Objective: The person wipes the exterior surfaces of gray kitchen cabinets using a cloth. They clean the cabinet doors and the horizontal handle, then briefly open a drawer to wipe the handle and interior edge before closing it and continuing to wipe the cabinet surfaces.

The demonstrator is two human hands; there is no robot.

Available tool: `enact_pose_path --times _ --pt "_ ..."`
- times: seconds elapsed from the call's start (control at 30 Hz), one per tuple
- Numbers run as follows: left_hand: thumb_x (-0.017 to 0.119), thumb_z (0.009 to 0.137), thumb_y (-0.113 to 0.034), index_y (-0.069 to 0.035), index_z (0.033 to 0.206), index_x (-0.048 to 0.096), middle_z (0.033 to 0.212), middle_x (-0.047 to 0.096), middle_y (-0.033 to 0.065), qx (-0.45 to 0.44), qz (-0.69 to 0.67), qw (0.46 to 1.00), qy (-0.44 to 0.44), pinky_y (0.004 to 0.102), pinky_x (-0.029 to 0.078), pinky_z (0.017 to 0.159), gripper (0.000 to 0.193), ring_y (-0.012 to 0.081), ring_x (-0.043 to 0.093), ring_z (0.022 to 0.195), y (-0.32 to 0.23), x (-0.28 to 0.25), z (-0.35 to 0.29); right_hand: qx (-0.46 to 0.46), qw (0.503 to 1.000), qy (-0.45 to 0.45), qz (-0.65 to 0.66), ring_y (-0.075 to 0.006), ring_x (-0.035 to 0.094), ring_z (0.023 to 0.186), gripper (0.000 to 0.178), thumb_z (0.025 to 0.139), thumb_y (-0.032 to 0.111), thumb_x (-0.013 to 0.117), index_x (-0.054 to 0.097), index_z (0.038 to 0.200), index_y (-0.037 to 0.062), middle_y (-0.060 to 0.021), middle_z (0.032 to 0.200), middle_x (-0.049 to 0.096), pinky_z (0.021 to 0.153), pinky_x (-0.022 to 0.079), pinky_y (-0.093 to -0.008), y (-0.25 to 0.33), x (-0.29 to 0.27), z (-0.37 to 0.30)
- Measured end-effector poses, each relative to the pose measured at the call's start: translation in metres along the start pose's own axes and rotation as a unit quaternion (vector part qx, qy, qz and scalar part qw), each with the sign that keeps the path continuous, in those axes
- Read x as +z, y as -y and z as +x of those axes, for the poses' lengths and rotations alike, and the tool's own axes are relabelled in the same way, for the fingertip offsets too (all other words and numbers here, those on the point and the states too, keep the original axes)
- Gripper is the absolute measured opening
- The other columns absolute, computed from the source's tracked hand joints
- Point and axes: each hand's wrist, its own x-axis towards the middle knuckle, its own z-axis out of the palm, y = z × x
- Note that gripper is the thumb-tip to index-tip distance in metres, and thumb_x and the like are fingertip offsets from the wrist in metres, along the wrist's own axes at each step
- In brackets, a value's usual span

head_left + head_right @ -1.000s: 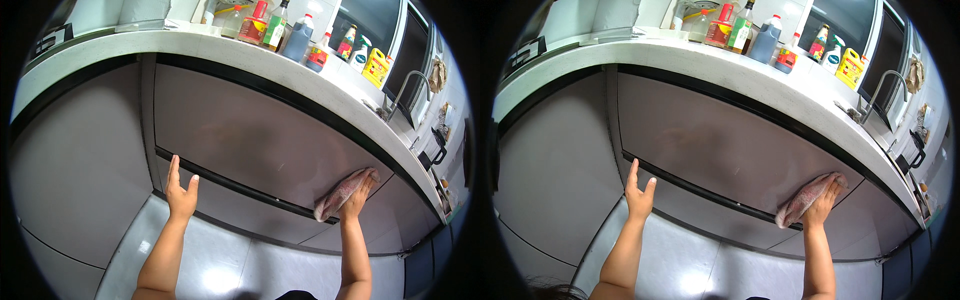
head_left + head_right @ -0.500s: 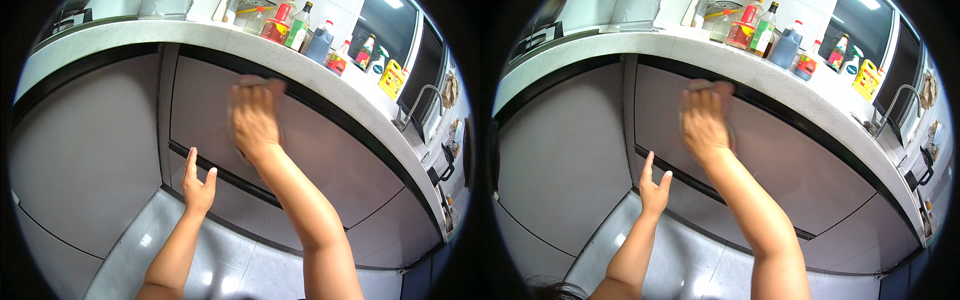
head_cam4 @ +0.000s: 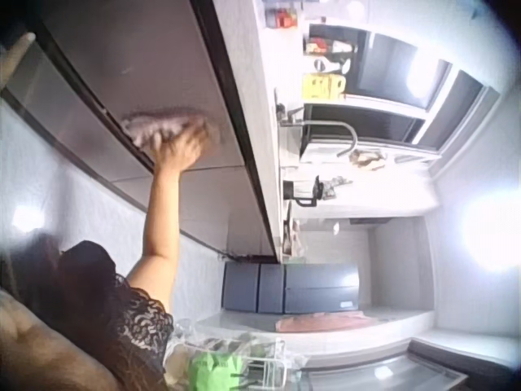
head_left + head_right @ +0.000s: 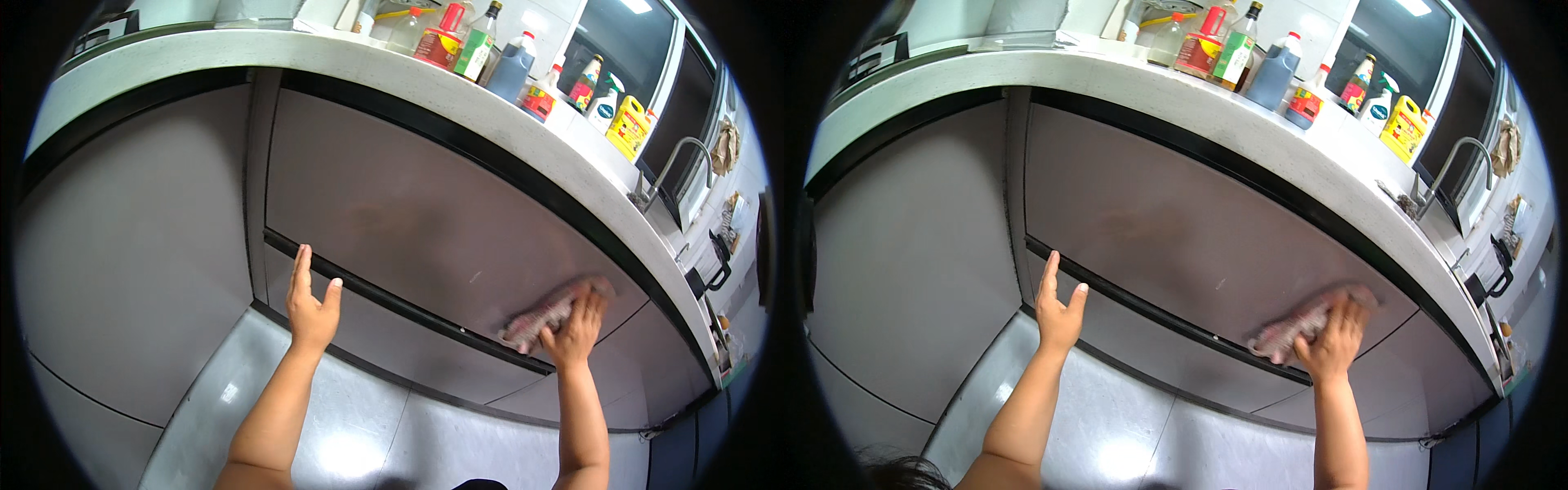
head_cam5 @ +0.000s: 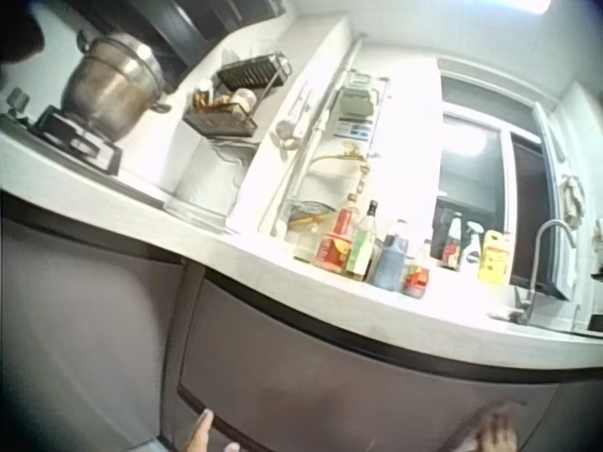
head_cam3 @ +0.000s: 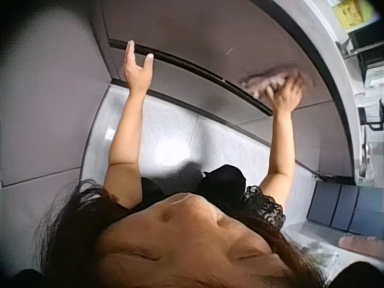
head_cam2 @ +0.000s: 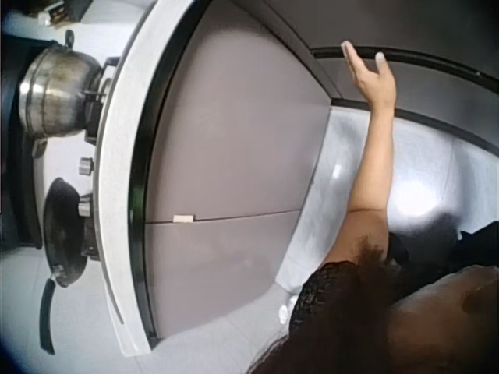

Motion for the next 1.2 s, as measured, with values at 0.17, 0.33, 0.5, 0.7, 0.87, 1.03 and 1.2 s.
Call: enact_pose_path --times 0.17,0.33,0.5,0.7,0.87,1.03,1.2 --pt "0.066 0.088 -0.016 -0.006 0.152 0.028 0.160 0.019 0.0197 -0.001 0.052 0.987 0.152 0.0468 0.024 0.117 0.075 0.0384 0.021 0.147 0.026 0.016 -0.009 0.065 0.992 -0.082 0.068 -0.0499 0.014 0.146 0.092 0.076 0.026 0.068 0.025 0.149 -0.0088 -0.0334 0.155 0.019 0.119 0.006 -0.0585 -0.002 0.036 -0.041" --pt "0.067 0.087 -0.018 -0.014 0.155 0.023 0.164 0.002 0.0176 0.011 0.094 0.972 0.213 0.0622 0.015 0.115 0.081 0.0408 0.009 0.149 0.030 0.033 -0.024 -0.160 0.976 0.011 0.146 -0.0386 0.047 0.126 0.070 0.072 0.018 0.068 0.049 0.138 0.0024 -0.0183 0.130 0.054 0.112 0.027 -0.0596 0.159 0.039 0.052" --pt "0.067 0.086 -0.020 -0.017 0.157 0.020 0.164 -0.002 0.0153 -0.017 0.162 0.957 0.240 0.0671 0.011 0.113 0.085 0.0398 0.004 0.150 0.018 0.045 -0.026 -0.301 0.947 -0.015 0.108 -0.0301 0.048 0.125 0.073 0.070 0.031 0.072 0.052 0.135 0.0057 -0.0112 0.126 0.056 0.109 0.035 -0.0505 0.187 0.050 0.042" --pt "0.068 0.085 -0.021 -0.016 0.157 0.018 0.164 -0.003 0.0145 -0.018 0.217 0.940 0.265 0.0676 0.006 0.113 0.088 0.0388 -0.001 0.151 0.012 0.044 -0.025 -0.204 0.978 0.019 0.038 -0.0294 0.049 0.126 0.067 0.077 0.036 0.062 0.054 0.136 0.0052 -0.0132 0.139 0.051 0.104 0.036 -0.0500 0.096 0.032 -0.020" --pt "0.067 0.086 -0.020 -0.015 0.157 0.016 0.164 -0.003 0.0147 -0.019 0.224 0.947 0.230 0.0685 0.007 0.112 0.088 0.0396 0.000 0.150 0.015 0.051 -0.028 -0.183 0.981 0.008 0.065 -0.0286 0.048 0.122 0.061 0.082 0.029 0.056 0.051 0.139 0.0095 -0.0106 0.134 0.052 0.106 0.033 -0.0463 0.145 0.028 0.031" --pt "0.067 0.085 -0.018 -0.016 0.158 0.015 0.165 -0.003 0.0140 -0.020 0.224 0.944 0.242 0.0685 0.008 0.112 0.089 0.0401 0.001 0.150 0.013 0.051 -0.028 -0.126 0.989 -0.004 0.074 -0.0336 0.048 0.123 0.058 0.085 0.028 0.053 0.051 0.139 0.0064 -0.0117 0.135 0.052 0.108 0.029 -0.0508 0.162 0.042 -0.012" --pt "0.068 0.084 -0.018 -0.016 0.158 0.015 0.165 -0.003 0.0138 -0.023 0.226 0.945 0.233 0.0683 0.008 0.112 0.091 0.0396 0.001 0.150 0.014 0.049 -0.029 -0.051 0.986 0.011 0.158 -0.0401 0.043 0.131 0.061 0.086 0.025 0.052 0.046 0.140 -0.0022 -0.0195 0.138 0.049 0.110 0.026 -0.0547 0.185 0.031 0.017"
